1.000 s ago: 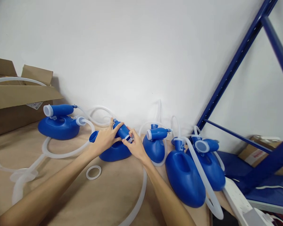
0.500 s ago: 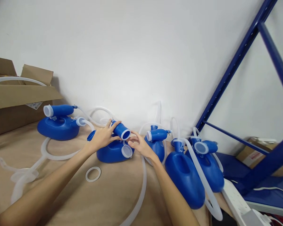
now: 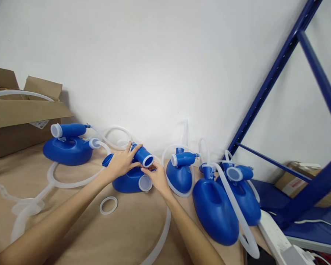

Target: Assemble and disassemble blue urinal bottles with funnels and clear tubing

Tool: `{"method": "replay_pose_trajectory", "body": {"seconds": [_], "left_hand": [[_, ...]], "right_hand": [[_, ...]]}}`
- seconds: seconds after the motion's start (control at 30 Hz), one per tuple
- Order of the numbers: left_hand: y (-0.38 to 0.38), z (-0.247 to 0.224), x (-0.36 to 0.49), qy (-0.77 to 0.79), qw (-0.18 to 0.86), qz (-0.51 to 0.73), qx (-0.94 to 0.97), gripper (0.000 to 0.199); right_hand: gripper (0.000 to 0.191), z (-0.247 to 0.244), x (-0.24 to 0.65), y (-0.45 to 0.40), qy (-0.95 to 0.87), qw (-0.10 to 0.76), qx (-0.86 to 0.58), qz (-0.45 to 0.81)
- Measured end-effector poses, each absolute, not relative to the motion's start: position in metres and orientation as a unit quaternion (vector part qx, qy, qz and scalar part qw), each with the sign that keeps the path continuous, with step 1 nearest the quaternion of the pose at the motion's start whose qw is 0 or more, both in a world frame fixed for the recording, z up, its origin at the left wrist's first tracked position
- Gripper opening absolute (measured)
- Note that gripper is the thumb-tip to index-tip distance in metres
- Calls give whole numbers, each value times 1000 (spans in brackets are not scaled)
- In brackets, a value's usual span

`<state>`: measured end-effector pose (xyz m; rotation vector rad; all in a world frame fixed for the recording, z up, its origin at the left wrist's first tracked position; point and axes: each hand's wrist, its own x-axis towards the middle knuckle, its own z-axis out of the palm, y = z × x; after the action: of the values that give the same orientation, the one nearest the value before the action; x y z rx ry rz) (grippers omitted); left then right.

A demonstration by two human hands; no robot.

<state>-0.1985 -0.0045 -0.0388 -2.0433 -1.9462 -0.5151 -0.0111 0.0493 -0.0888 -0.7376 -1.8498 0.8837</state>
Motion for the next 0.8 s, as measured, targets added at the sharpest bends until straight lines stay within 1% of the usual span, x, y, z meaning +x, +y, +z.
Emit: {"method": "replay_pose_trajectory", "body": {"seconds": [0.17,0.27,0.37,0.5,0.53,0.57,0.6,0.67,0.7,0.73,0.8], "left_hand": [[-4,-41,-197,-676,137,-184,-700,81],[-3,-41,-196,-681,139,-191,-694,83],[-2,-41,-197,-680,140,-198,-692,84],[-2,-42,-200,-670,138,-203,-701,85],[-2,-42,-200,-668,137,-204,-702,85],[-2,-43,-201,-668,137,-204,-702,85],[-2,-43,-201,-668,136,-205,-703,84],[-1,-44,-202,-666,135,-206,-704,84],[-1,-44,-202,-665,135,-206,-705,84],[0,-44,-202,-663,134,-205,-707,84],[0,-44,-202,-661,134,-203,-710,83]], "right_hand": [[31,-107,-17,41,-750,514,-313,276],[24,-114,-18,34,-772,519,-296,215],[19,-110,-17,29,-827,476,-242,177],[10,-87,-7,27,-893,381,-168,170],[9,-80,-3,28,-905,359,-160,164],[14,-73,1,29,-911,347,-163,150],[20,-66,5,29,-908,353,-181,134],[30,-56,10,30,-872,408,-248,108],[31,-52,12,30,-849,438,-276,102],[29,-49,12,29,-833,460,-291,101],[19,-45,10,26,-837,458,-282,101]]}}
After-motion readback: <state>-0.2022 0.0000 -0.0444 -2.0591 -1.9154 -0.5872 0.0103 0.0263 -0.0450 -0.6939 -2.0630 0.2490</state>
